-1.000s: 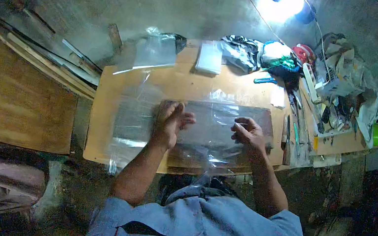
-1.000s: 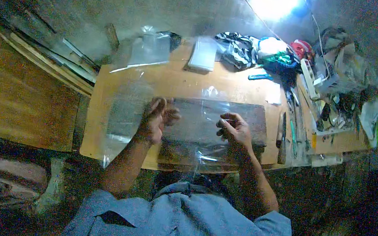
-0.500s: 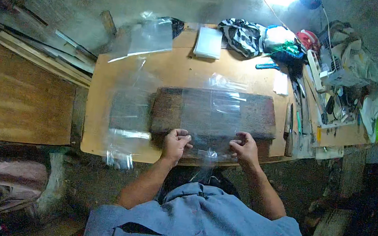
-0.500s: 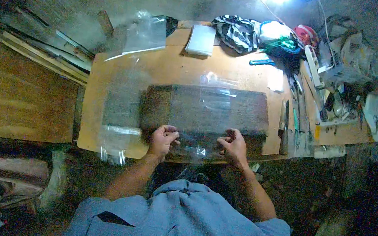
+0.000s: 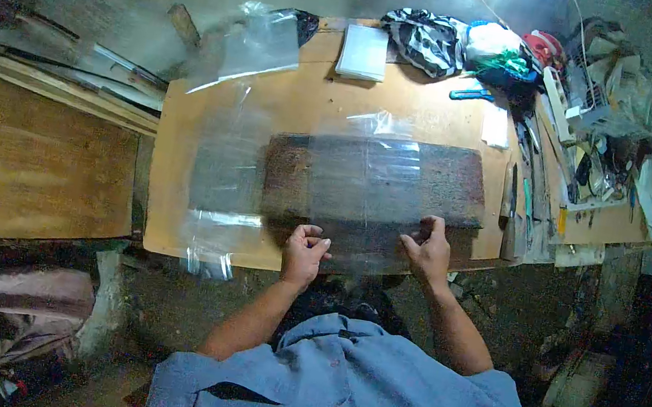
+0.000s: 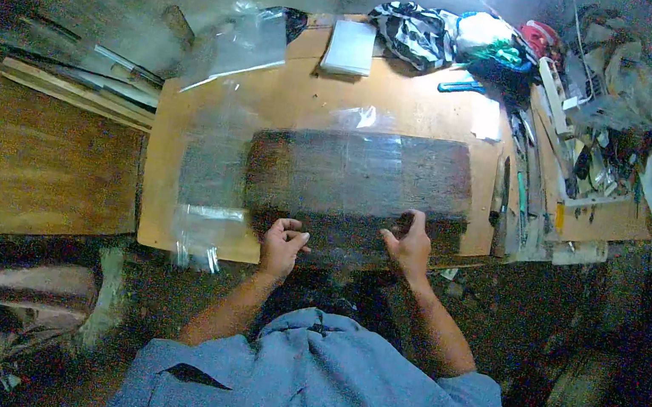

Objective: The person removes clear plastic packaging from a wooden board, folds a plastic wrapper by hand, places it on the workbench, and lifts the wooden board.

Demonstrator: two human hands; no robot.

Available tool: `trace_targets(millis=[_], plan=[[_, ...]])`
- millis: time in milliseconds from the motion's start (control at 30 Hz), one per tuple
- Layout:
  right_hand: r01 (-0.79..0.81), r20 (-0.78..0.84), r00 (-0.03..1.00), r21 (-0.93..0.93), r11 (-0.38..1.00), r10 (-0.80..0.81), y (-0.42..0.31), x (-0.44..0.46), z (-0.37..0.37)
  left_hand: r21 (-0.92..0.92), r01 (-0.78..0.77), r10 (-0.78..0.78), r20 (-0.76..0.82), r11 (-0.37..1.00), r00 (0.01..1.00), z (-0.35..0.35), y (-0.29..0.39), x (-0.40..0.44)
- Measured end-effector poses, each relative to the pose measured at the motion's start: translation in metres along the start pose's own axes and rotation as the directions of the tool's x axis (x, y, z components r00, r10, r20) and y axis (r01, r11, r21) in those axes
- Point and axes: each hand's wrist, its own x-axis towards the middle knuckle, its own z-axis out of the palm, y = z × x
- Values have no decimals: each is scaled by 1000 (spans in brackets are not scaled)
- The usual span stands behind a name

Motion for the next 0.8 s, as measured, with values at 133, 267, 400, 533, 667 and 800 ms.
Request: trace_targets(millis=[133, 267, 400, 533, 667, 800], plan=[[92, -12, 995, -250, 964, -98, -3, -11, -5, 128, -11, 11, -1, 992, 1000, -4, 6, -3], [173, -46, 979, -309, 935, -196, -4, -24, -3, 126, 14, -19, 38, 992, 999, -10, 11, -6], [272, -49, 949, -368, 889, -311, -1, -36, -2, 296, -122, 117, 36, 947, 992, -21, 10, -18], [184, -121, 961, -390, 902, -249, -4, -44, -9, 598, -328, 404, 7, 732, 915, -57, 57, -31], [3, -178, 983, -243, 970, -48, -26, -58, -15, 874, -343, 662, 33, 343, 749, -120, 60, -9], [135, -234, 942, -392, 910, -241, -28, -67, -8, 973, -131, 613, -15, 193, 790, -168, 68, 17]])
